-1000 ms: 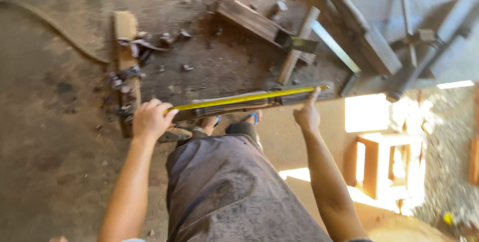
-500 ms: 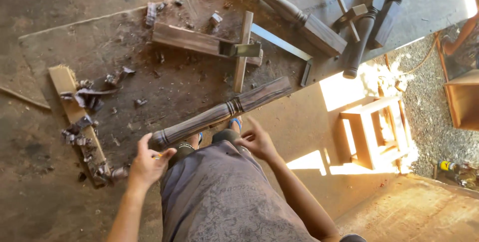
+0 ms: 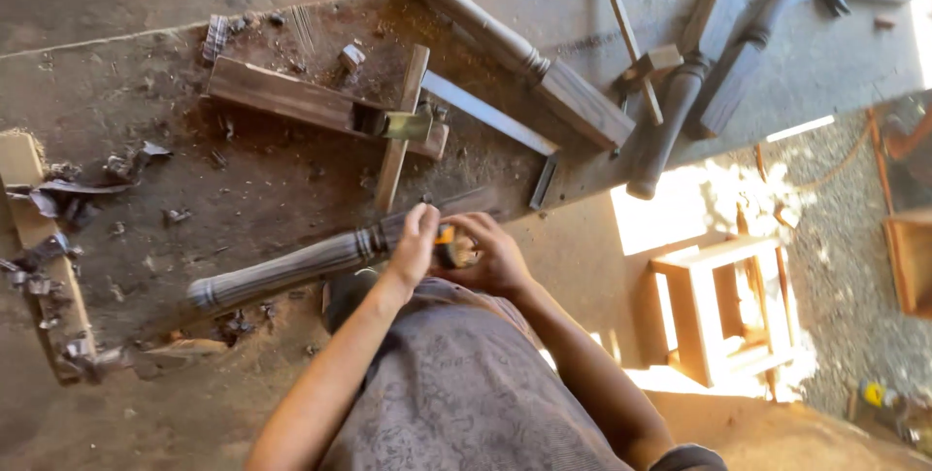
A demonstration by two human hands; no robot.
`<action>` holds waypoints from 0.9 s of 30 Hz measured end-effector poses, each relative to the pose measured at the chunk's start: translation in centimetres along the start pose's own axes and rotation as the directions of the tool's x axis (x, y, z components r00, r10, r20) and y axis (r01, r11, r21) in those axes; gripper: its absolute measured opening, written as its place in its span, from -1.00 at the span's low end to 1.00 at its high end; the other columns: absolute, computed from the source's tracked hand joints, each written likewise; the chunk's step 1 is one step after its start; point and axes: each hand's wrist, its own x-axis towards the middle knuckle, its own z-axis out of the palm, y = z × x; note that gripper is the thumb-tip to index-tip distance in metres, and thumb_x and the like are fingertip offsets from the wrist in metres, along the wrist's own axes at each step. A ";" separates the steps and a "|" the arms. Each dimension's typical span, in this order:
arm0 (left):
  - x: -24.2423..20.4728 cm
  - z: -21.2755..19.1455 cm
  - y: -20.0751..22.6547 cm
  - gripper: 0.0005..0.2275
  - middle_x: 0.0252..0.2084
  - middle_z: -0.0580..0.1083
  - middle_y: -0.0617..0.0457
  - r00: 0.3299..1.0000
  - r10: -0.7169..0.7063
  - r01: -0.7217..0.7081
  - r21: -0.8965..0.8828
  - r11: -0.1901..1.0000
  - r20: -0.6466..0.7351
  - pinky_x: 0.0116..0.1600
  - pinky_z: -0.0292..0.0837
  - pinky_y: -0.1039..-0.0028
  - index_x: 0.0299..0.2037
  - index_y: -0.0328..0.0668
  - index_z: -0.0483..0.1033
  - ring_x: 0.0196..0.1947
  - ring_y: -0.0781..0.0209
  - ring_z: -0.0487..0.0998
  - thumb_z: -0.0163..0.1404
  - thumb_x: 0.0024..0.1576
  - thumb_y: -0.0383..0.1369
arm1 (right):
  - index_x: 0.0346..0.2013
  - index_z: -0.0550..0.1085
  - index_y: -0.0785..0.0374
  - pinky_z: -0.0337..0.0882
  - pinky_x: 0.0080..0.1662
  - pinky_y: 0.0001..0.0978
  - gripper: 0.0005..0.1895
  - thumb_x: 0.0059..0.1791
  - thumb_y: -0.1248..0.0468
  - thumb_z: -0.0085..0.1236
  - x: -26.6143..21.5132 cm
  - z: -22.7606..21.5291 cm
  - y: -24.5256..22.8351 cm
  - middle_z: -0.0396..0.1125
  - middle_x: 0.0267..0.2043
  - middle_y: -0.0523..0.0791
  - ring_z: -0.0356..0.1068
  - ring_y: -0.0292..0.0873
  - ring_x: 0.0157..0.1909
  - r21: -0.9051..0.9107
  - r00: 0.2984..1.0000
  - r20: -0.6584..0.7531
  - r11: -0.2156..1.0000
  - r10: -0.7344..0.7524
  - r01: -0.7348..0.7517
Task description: Measuring, planing, and checking dimensions of wooden furniture legs using hand tools.
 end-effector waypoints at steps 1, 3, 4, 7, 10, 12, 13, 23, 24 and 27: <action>-0.3 1.4 -0.6 -0.40 0.01 0.49 -0.01 0.998 0.059 -0.058 0.182 0.982 0.000 0.09 0.43 0.40 0.29 -0.15 0.29 -0.02 0.20 0.50 -0.07 0.19 0.10 | 0.12 0.46 0.10 0.53 -0.05 -0.20 -0.25 -0.31 0.10 0.56 -1.2 -1.6 1.9 0.43 0.08 -0.02 0.44 0.06 0.08 0.000 0.993 -0.112 1.000 0.029 -0.029; -1.5 2.5 -3.3 -0.50 -0.16 0.52 0.01 0.996 0.061 -0.039 0.296 0.954 -0.068 -0.05 0.46 0.42 0.13 -0.21 0.39 -0.17 0.24 0.53 0.00 0.20 0.03 | 0.16 0.45 0.10 0.51 -0.02 -0.17 -0.22 -0.31 0.08 0.56 -1.3 -4.4 7.7 0.41 0.06 -0.01 0.44 0.06 0.06 -0.129 0.982 -0.139 0.981 0.127 -0.145; -1.9 2.9 -4.4 -0.59 -0.32 0.55 0.03 0.991 0.081 -0.030 0.411 0.911 -0.108 -0.18 0.48 0.44 -0.03 -0.28 0.48 -0.33 0.27 0.55 0.07 0.21 -0.03 | 0.19 0.43 0.11 0.49 0.01 -0.14 -0.18 -0.31 0.06 0.57 -1.0 -5.5 10.5 0.39 0.05 0.00 0.44 0.07 0.04 -0.267 0.956 -0.207 0.929 0.206 -0.258; -1.2 3.2 -8.8 -0.67 -0.48 0.52 0.10 0.980 0.073 -0.009 0.328 0.945 -0.184 -0.38 0.43 0.50 -0.30 -0.29 0.56 -0.51 0.37 0.49 0.09 0.21 -0.10 | 0.20 0.44 0.09 0.48 -0.02 -0.10 -0.17 -0.33 0.09 0.55 2.1 -8.4 15.8 0.38 0.03 0.00 0.43 0.11 0.04 -0.445 0.980 -0.114 0.873 0.164 -0.198; -1.0 2.6 -16.3 -0.71 -0.49 0.50 0.13 0.963 0.091 -0.034 0.222 0.975 -0.254 -0.41 0.41 0.53 -0.29 -0.27 0.56 -0.55 0.41 0.47 0.11 0.19 -0.14 | 0.18 0.45 0.12 0.48 -0.04 -0.08 -0.17 -0.35 0.09 0.52 4.4 -10.1 15.5 0.39 0.06 0.03 0.42 0.16 0.04 -0.512 1.000 -0.031 0.859 -0.002 -0.014; -3.2 3.4 -15.1 -0.71 -0.43 0.50 0.10 0.922 0.013 0.016 0.072 0.997 -0.387 -0.40 0.41 0.52 -0.21 -0.27 0.54 -0.52 0.37 0.48 0.13 0.18 -0.15 | 0.15 0.44 0.17 0.47 -0.04 -0.06 -0.20 -0.31 0.03 0.52 3.8 -10.4 17.1 0.40 0.06 0.05 0.43 0.18 0.04 -0.469 0.996 -0.084 0.881 0.028 -0.064; -3.9 4.0 -14.4 -0.70 -0.37 0.50 0.08 0.883 -0.066 0.035 -0.077 0.996 -0.464 -0.39 0.41 0.51 -0.12 -0.28 0.52 -0.48 0.34 0.48 0.14 0.18 -0.16 | 0.12 0.42 0.22 0.46 -0.03 -0.04 -0.22 -0.27 -0.02 0.52 3.7 -10.9 18.0 0.41 0.06 0.07 0.43 0.20 0.03 -0.440 0.983 -0.169 0.887 0.073 -0.141; -5.5 -0.4 -3.2 -0.24 0.25 0.28 -0.16 0.697 0.538 0.318 0.876 0.362 -0.475 0.26 0.32 0.02 0.32 -0.14 0.22 0.27 -0.12 0.26 0.32 -0.13 -0.39 | 0.15 0.28 0.32 0.43 0.08 -0.01 -0.13 -0.24 -0.06 0.48 0.5 -8.8 30.2 0.41 0.04 0.24 0.43 0.28 0.07 -0.163 0.765 -0.324 0.763 0.557 -0.625; -5.2 -2.1 -5.0 -0.35 0.24 0.29 -0.15 0.658 0.479 0.358 0.801 0.480 -0.581 0.27 0.36 0.08 0.29 -0.16 0.24 0.25 -0.08 0.29 0.28 -0.02 -0.38 | 0.14 0.28 0.33 0.42 0.09 -0.02 -0.13 -0.24 -0.07 0.49 0.6 -8.9 30.1 0.41 0.04 0.24 0.43 0.28 0.07 -0.134 0.738 -0.348 0.749 0.578 -0.649; -5.1 -1.7 -4.8 -0.46 0.22 0.30 -0.15 0.621 0.457 0.332 0.742 0.583 -0.637 0.30 0.38 0.13 0.25 -0.19 0.26 0.25 -0.04 0.32 0.22 0.08 -0.37 | 0.08 0.34 0.32 0.41 0.10 -0.04 -0.19 -0.22 -0.10 0.49 1.6 -9.3 27.1 0.43 0.01 0.21 0.44 0.24 0.07 -0.068 0.666 -0.387 0.701 0.637 -0.710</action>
